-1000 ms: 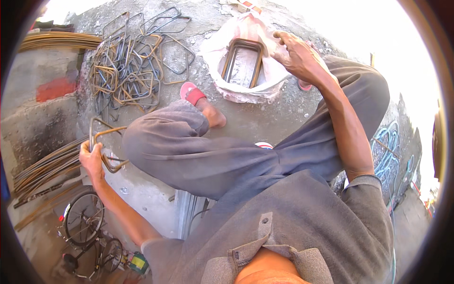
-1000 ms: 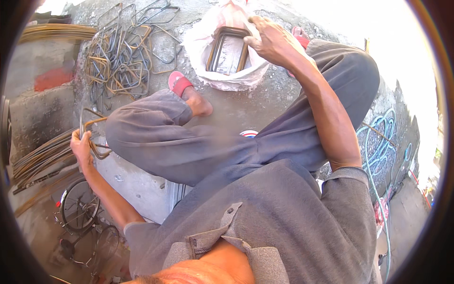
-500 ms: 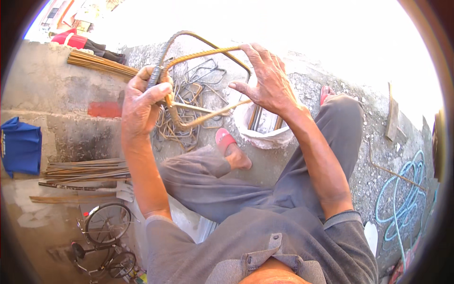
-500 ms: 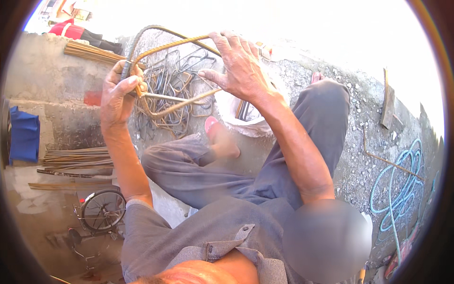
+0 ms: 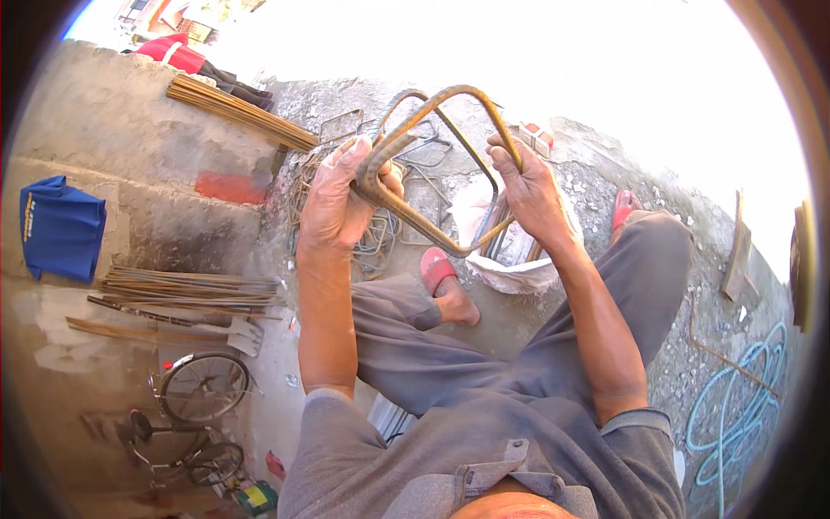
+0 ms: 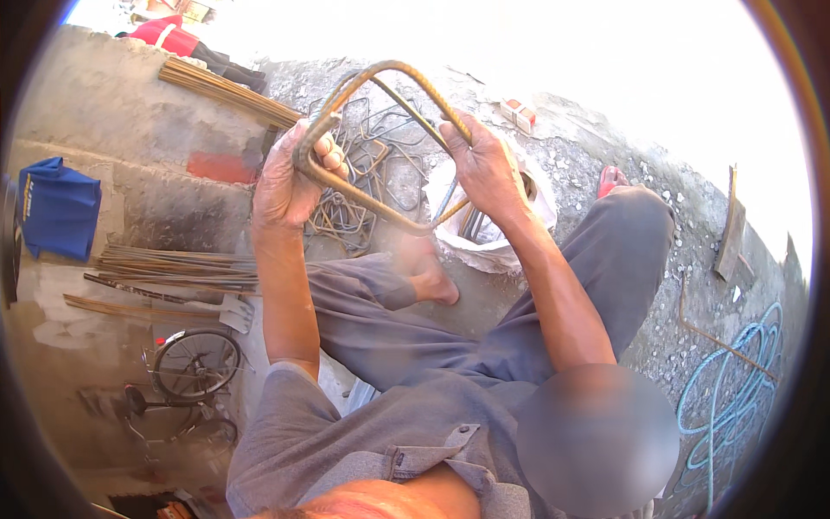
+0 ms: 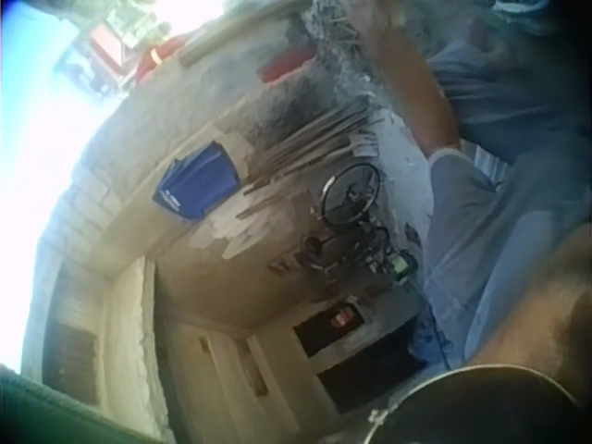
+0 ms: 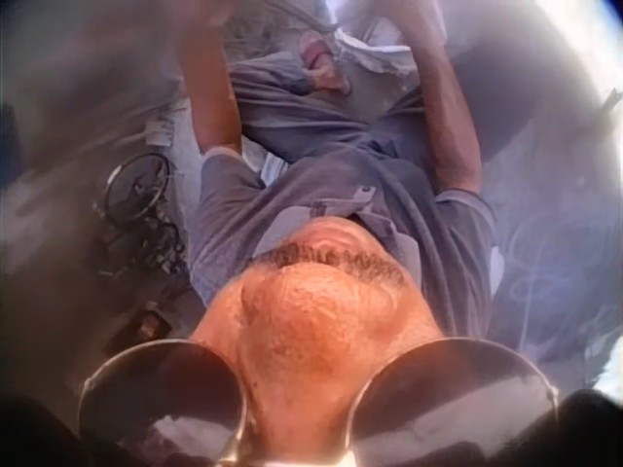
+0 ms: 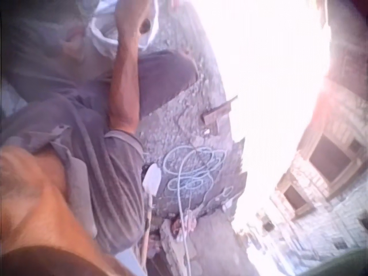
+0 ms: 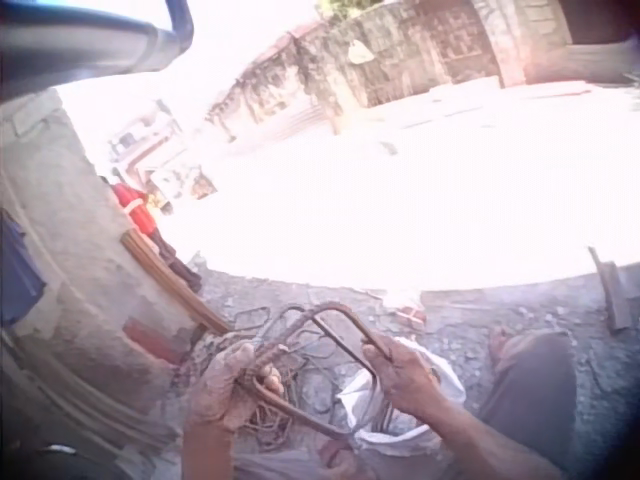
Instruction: Sort and stack rectangular metal rebar ties into a bag.
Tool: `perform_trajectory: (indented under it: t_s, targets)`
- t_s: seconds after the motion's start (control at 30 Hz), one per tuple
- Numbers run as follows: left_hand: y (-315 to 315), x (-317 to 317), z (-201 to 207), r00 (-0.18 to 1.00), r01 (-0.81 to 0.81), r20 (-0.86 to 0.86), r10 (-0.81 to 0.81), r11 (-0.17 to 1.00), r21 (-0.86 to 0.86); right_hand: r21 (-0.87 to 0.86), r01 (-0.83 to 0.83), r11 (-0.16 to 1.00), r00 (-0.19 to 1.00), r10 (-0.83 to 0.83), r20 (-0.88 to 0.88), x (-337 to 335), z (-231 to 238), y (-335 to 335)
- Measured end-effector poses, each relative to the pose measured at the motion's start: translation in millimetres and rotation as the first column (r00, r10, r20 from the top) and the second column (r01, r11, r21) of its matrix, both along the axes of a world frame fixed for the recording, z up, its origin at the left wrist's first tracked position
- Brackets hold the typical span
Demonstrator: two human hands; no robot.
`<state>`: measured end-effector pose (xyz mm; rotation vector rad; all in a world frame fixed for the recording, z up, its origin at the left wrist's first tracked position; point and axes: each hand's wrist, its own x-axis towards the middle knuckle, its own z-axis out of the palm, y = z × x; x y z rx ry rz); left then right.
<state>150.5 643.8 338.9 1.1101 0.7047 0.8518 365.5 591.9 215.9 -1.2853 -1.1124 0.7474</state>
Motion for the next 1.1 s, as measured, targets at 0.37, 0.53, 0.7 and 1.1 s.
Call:
perform_trajectory:
  t_s: [0.37, 0.53, 0.7, 1.1]
  targets:
    - [8, -41, -29, 0.956, -0.192, 0.210, 0.202, 0.979, -0.069, -0.097, -0.208, 0.973, 0.973, 0.196, -0.122, 6, 45, -22]
    - [-5, -31, -25, 0.929, -0.340, 0.114, 0.352, 0.934, -0.113, -0.144, 0.008, 0.990, 0.991, -0.028, -0.134, 3, 38, -19]
    - [-13, -36, -22, 0.925, -0.355, 0.080, 0.370, 0.922, -0.157, 0.025, 0.021, 0.999, 0.998, -0.023, 0.051, -14, 48, -29]
    - [-17, -23, -27, 0.886, -0.340, 0.210, 0.414, 0.887, -0.313, 0.151, -0.173, 0.973, 0.973, 0.146, 0.178, -61, -1, -51]
